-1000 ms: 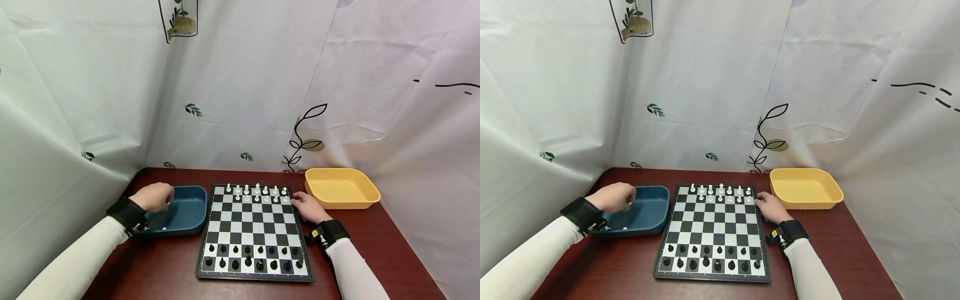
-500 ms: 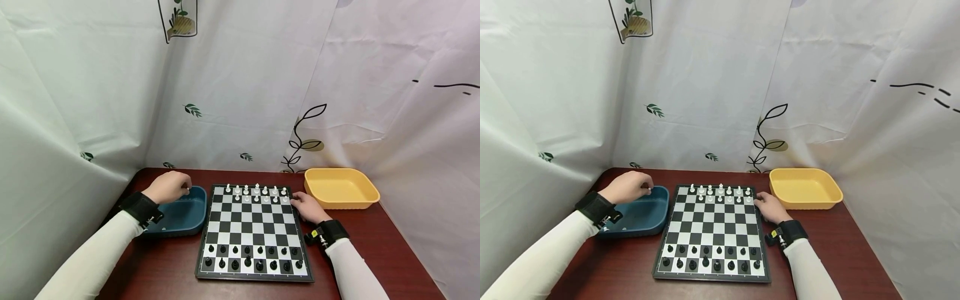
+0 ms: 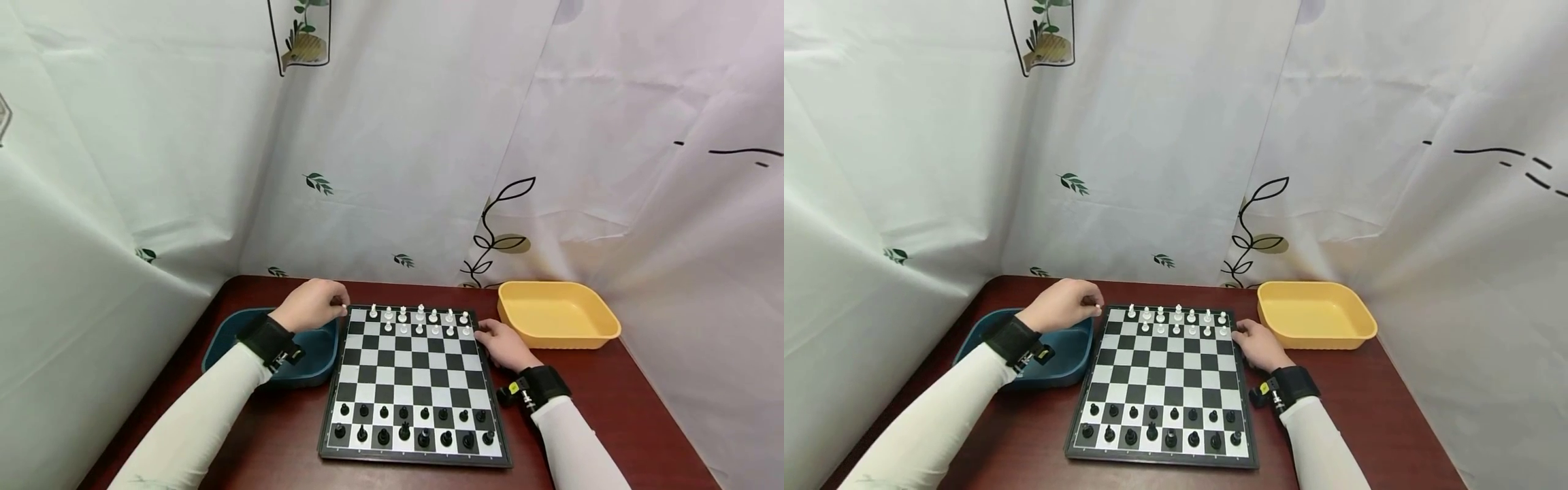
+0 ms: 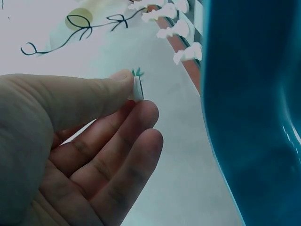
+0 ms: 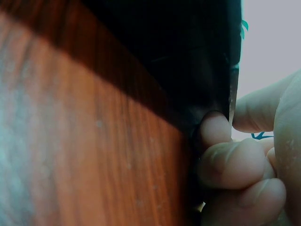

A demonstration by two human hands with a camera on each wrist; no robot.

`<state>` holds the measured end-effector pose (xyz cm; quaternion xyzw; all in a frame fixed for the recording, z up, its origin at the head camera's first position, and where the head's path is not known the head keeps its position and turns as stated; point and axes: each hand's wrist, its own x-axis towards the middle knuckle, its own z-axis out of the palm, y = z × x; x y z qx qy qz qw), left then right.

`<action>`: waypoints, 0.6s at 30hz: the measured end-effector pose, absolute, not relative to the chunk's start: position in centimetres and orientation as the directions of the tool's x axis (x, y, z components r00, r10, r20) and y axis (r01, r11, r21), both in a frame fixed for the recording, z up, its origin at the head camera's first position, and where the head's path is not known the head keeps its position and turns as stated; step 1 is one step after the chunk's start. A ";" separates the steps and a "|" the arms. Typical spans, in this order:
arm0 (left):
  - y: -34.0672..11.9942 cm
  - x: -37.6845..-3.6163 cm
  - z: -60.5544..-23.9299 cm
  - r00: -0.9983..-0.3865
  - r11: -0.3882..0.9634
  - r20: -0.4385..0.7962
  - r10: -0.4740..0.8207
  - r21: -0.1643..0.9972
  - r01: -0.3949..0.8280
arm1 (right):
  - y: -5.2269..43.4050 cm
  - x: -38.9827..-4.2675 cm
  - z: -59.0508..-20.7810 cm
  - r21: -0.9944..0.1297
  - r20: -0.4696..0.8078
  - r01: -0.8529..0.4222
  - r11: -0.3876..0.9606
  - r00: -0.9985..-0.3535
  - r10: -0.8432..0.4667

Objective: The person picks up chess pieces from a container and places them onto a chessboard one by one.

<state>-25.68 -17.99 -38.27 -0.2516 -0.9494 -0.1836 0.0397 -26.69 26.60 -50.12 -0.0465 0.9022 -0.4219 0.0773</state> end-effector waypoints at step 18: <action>-13.5 -26.3 -40.1 -0.866 0.787 0.162 0.472 0.366 0.497 | 26.8 -26.7 -50.2 -0.768 -0.093 -0.037 0.639 -0.981 -0.168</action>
